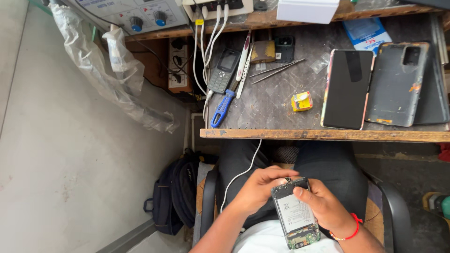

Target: The person uses a soldering iron on a phone circuit board, connects a charging cable to the device, and uses a screwdriver to secure components.

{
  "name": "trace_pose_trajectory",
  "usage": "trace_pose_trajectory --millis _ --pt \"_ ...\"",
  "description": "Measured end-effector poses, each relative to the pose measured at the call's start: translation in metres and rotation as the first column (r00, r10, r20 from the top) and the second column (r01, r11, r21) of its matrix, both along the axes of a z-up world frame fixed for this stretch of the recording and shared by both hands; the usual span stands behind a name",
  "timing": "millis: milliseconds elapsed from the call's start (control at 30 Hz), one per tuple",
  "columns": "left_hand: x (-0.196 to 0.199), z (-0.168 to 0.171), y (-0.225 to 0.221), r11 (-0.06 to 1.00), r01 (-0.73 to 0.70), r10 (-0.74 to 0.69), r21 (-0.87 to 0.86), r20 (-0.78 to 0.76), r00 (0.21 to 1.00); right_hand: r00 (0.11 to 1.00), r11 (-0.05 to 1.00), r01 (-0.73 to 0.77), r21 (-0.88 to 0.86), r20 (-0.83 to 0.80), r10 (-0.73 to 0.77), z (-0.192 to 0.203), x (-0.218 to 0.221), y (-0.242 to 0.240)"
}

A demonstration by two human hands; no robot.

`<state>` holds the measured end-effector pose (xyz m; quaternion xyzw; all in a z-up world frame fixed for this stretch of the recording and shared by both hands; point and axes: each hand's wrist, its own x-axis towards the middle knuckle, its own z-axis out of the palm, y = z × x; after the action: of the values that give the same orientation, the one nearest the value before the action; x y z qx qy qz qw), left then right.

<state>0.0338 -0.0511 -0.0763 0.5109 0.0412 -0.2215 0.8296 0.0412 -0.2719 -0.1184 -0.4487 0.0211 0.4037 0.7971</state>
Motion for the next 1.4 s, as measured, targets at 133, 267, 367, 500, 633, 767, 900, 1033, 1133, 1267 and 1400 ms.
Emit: trace_pose_trajectory --millis 133,267,367,500,633,767,900,1033,1133,1267,1400 --pt "-0.005 -0.016 -0.003 0.984 0.030 -0.019 -0.177 0.066 0.998 0.996 0.999 -0.023 -0.030 0.082 0.026 0.003 -0.005 0.000" --pt "-0.008 -0.024 -0.005 0.988 -0.150 0.156 -0.043 0.289 0.945 0.999 0.987 -0.015 -0.160 0.038 0.022 0.026 -0.001 0.004" --pt "-0.006 -0.018 0.010 0.886 -0.424 0.438 -0.187 0.040 0.898 0.996 0.980 0.009 -0.200 0.089 0.009 0.042 0.006 0.005" --pt "-0.001 0.011 0.050 0.783 -0.573 0.613 -0.244 0.142 0.777 0.996 0.992 0.063 -0.114 0.077 -0.054 0.041 0.009 0.004" --pt "0.007 0.040 0.077 0.754 -0.631 0.657 -0.181 0.214 0.723 0.969 0.974 0.207 -0.096 0.159 -0.191 0.020 0.011 -0.003" --pt "0.029 0.052 0.083 0.713 -0.698 0.674 -0.073 0.348 0.652 0.880 0.922 0.243 -0.302 0.469 -0.078 0.005 0.013 -0.011" --pt "0.046 0.050 0.080 0.636 -0.740 0.444 0.219 0.681 0.583 0.863 0.861 0.116 -0.496 0.479 0.160 -0.005 0.015 -0.011" --pt "0.061 0.046 0.081 0.424 -0.759 0.206 0.494 0.764 0.612 0.882 0.862 0.104 -0.497 0.446 0.150 -0.006 0.016 -0.008" --pt "0.066 0.047 0.083 0.370 -0.751 0.132 0.547 0.769 0.625 0.892 0.841 0.100 -0.532 0.422 0.161 -0.003 0.019 -0.007" --pt "0.067 0.047 0.083 0.354 -0.778 0.120 0.519 0.799 0.589 0.857 0.834 0.073 -0.547 0.462 0.227 0.009 0.020 -0.005" --pt "0.049 0.051 0.076 0.646 -0.731 0.465 0.220 0.646 0.606 0.784 0.868 0.197 -0.456 0.605 0.140 0.021 0.021 0.006"
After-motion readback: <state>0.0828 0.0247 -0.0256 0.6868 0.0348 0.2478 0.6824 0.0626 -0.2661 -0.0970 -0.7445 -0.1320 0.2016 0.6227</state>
